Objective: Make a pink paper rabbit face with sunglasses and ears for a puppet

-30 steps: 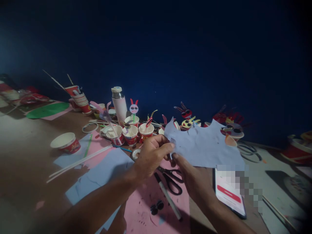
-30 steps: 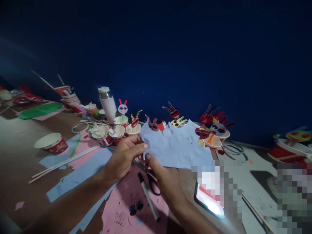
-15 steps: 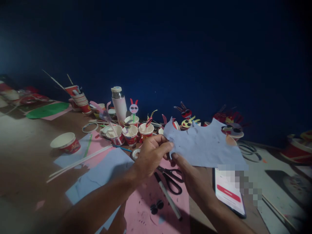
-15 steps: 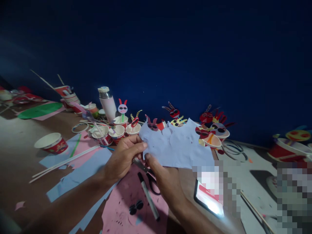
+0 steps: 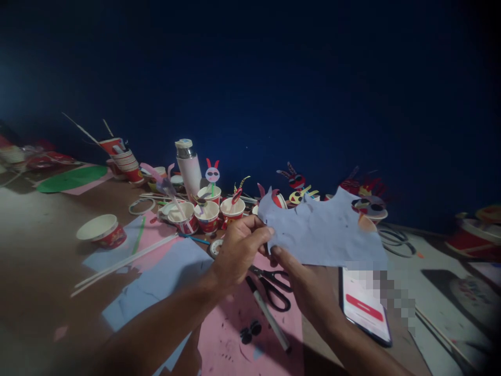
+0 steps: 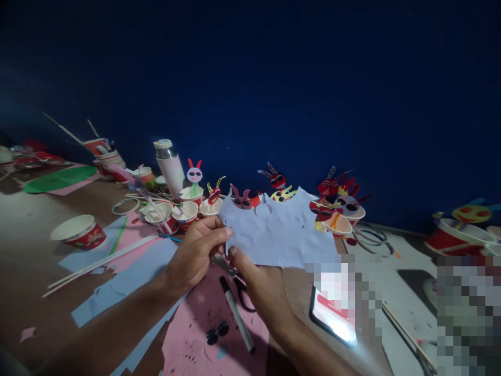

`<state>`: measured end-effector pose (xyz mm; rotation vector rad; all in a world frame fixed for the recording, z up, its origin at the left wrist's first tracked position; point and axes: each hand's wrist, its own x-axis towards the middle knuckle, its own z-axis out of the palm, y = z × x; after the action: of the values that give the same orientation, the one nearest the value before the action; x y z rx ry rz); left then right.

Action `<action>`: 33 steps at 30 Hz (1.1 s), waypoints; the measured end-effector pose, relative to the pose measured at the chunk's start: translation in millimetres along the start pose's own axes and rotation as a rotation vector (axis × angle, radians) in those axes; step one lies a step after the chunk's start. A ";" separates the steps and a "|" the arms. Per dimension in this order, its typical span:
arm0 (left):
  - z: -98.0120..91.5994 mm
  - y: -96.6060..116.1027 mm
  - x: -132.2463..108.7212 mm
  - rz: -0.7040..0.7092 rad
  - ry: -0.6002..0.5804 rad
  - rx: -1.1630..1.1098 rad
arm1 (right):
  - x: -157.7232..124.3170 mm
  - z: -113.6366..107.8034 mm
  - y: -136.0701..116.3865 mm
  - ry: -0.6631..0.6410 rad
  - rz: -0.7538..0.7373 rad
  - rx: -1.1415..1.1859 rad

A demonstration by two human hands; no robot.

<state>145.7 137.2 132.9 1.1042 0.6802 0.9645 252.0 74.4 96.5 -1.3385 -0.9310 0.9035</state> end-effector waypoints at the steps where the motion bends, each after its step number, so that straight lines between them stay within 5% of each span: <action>1: -0.1 -0.5 0.3 -0.002 0.002 0.000 | 0.1 -0.2 -1.3 -0.004 -0.003 -0.003; 6: -3.7 -0.8 3.3 0.041 0.060 0.037 | 0.4 2.0 -8.4 -0.020 0.009 -0.057; 13: -10.6 2.2 6.6 0.072 0.085 0.017 | 1.5 11.7 -8.8 -0.116 0.028 0.251; 19: -12.6 5.5 9.1 0.066 0.088 -0.023 | 7.1 10.2 1.0 -0.250 0.025 0.163; 23: -16.1 10.7 9.9 0.096 0.097 -0.026 | 19.6 -5.8 2.0 -0.386 -0.109 -0.212; 28: -22.7 27.0 5.4 0.255 0.159 -0.008 | 34.2 -40.1 -13.9 -0.407 -0.274 -1.120; 33: -27.9 47.3 -0.3 0.393 0.238 -0.002 | 36.8 -42.1 -13.1 -0.500 -0.238 -1.295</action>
<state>108.0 155.2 168.5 1.1551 0.6642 1.4490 304.9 92.3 110.1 -1.9986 -2.2297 0.3780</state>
